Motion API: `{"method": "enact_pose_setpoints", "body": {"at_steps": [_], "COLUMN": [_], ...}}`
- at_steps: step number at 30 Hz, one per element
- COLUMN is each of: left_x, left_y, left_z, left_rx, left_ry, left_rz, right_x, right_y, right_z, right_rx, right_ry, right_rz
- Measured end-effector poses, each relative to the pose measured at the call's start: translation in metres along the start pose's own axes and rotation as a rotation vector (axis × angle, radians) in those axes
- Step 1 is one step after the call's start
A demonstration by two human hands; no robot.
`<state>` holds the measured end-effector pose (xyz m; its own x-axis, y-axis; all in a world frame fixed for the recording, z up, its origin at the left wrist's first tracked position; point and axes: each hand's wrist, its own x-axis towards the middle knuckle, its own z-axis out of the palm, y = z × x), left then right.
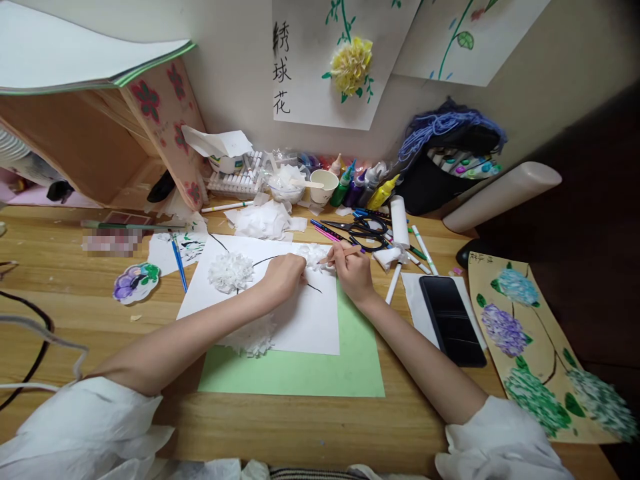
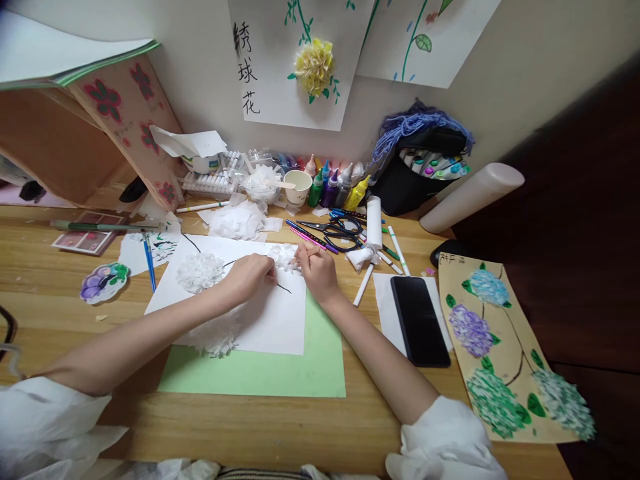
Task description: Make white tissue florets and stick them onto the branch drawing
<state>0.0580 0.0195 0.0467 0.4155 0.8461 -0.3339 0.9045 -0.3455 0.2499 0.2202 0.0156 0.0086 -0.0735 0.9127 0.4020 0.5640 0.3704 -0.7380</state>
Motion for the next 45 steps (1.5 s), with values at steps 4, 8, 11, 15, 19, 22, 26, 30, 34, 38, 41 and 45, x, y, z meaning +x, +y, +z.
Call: {"method": "enact_pose_setpoints", "body": {"at_steps": [4,8,11,15,19,22,26,30,34,38,41,45], "left_x": [-0.001,-0.001,-0.001,-0.001,0.0,0.0,-0.003,-0.003,0.008,0.025,0.032,0.035], "left_y": [0.001,0.001,0.001,0.002,0.002,0.003,0.001,-0.013,-0.037,-0.052,-0.051,-0.045], "left_z": [-0.001,0.0,-0.001,-0.001,-0.001,-0.001,0.001,-0.005,-0.023,-0.028,-0.019,-0.009], "left_rx": [-0.007,-0.028,-0.015,0.0,0.0,0.009,-0.007,-0.053,-0.002,0.076,0.107,0.169], "left_ry": [-0.011,0.001,-0.001,-0.014,-0.007,-0.004,0.014,0.054,0.273,0.357,0.336,0.336], "left_rz": [-0.009,0.003,-0.004,-0.007,0.002,0.0,0.008,-0.013,-0.13,-0.134,-0.05,0.003], "right_x": [0.003,0.009,0.015,0.022,0.016,0.004,-0.009,-0.015,-0.017,-0.017,-0.017,-0.016], "right_y": [0.0,0.0,-0.001,-0.005,-0.009,-0.007,0.003,0.017,0.025,0.026,0.026,0.026], "right_z": [0.002,0.006,0.008,0.004,-0.005,-0.01,-0.008,-0.004,0.0,0.001,0.001,0.001], "right_rx": [-0.031,-0.121,-0.155,-0.057,0.09,0.226,0.474,0.672,0.764,0.787,0.795,0.802], "right_ry": [-0.011,-0.013,-0.024,-0.092,-0.027,0.107,0.242,0.359,0.408,0.41,0.407,0.412], "right_rz": [-0.018,-0.094,-0.122,-0.02,0.057,0.131,0.285,0.484,0.575,0.582,0.577,0.565]}}
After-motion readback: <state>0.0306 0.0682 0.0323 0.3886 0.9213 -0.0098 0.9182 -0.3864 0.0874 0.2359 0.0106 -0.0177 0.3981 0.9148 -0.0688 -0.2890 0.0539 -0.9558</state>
